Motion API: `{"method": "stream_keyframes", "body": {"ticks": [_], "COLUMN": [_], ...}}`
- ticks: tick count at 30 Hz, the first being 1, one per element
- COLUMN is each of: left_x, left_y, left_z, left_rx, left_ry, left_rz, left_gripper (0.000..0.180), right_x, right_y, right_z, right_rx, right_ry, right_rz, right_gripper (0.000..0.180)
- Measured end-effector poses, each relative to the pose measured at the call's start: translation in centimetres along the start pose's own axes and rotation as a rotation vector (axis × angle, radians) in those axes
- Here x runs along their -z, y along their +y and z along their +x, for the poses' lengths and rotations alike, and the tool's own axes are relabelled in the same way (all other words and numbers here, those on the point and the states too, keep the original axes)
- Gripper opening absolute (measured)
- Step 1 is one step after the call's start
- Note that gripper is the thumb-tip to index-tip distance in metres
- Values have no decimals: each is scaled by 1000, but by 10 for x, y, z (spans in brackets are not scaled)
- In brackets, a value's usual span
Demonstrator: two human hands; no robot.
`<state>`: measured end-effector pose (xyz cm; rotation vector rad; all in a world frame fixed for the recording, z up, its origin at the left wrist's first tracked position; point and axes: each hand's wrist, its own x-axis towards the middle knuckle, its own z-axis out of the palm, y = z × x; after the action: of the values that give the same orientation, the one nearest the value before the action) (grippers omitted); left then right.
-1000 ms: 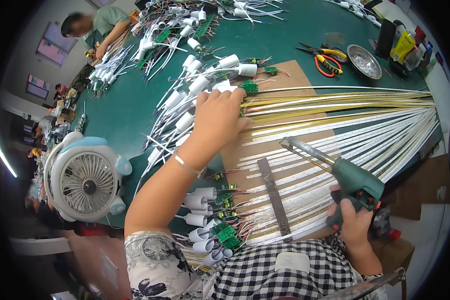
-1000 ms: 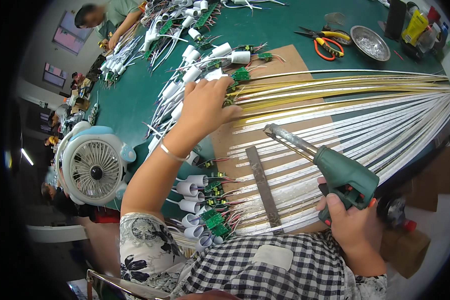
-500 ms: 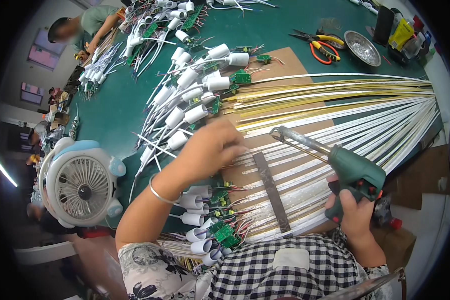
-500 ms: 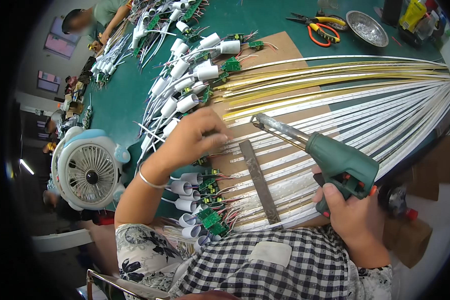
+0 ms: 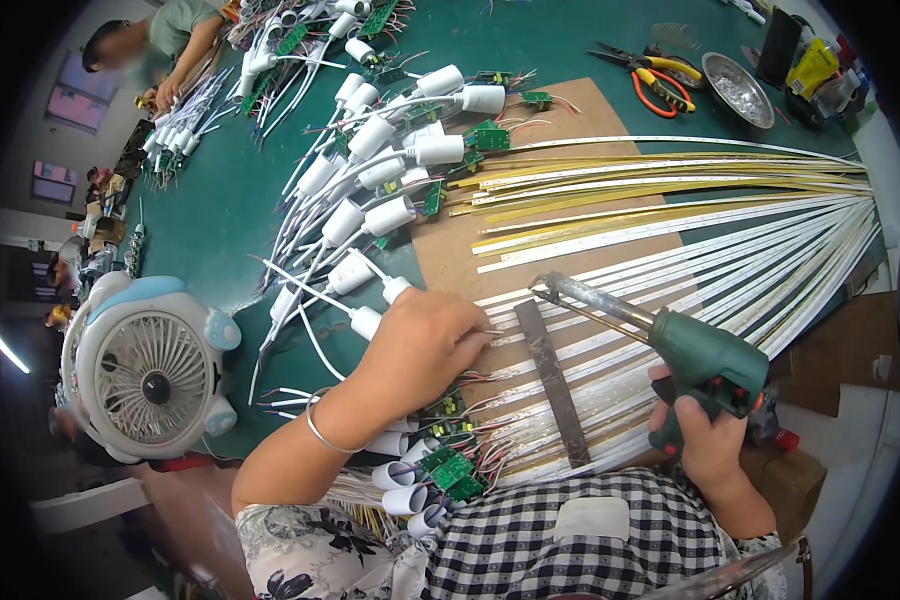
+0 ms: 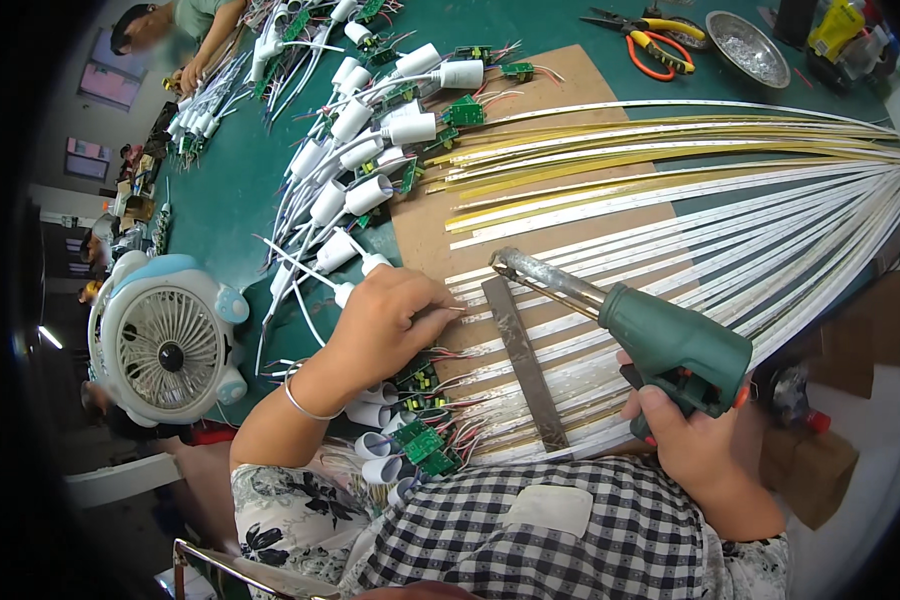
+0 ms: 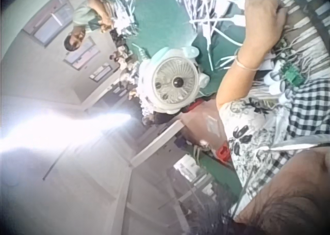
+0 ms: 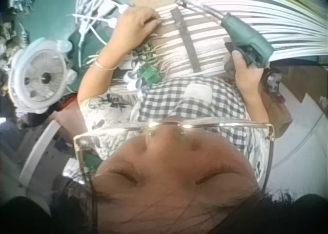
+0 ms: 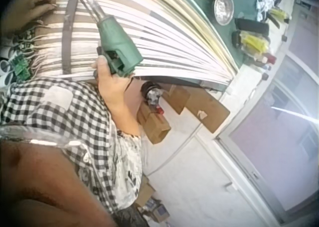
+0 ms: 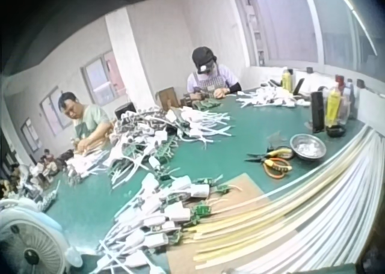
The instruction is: Assembling electronic light components using a heat tool and ruler at a factory workbench.
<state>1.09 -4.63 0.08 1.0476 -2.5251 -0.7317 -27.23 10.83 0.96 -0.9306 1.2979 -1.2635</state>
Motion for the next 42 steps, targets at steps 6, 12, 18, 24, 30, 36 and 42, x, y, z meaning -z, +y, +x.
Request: {"method": "stream_keyframes", "body": {"ticks": [6,12,18,24,30,36,42], "left_x": [-7,5,6,1,0,-1,-3], "left_y": [-2,-7,-20,-26,-25,-26,-27], "left_z": [-1,9,11,13,12,11,10], "left_rx": [-82,-320,-481,-547,-529,-530,-534], "left_ry": [-36,-89,-78,-24,-41,-38,-15], "left_rz": [230,363,342,292,288,295,288], "left_gripper": [13,16,20,19,18,18,20], "right_x": [-7,3,-2,-2,2,-12,-13], "right_y": [4,-3,-7,-3,0,-9,2], "right_z": [-6,-8,-18,-23,-20,-14,-16], "right_rx": [17,-40,-78,-179,125,7,283], "right_ry": [10,-92,-27,-13,-201,-163,-145], "right_rz": [-100,-245,-178,-261,-622,-452,-661], "right_gripper": [45,44,28,30,31,28,44]}}
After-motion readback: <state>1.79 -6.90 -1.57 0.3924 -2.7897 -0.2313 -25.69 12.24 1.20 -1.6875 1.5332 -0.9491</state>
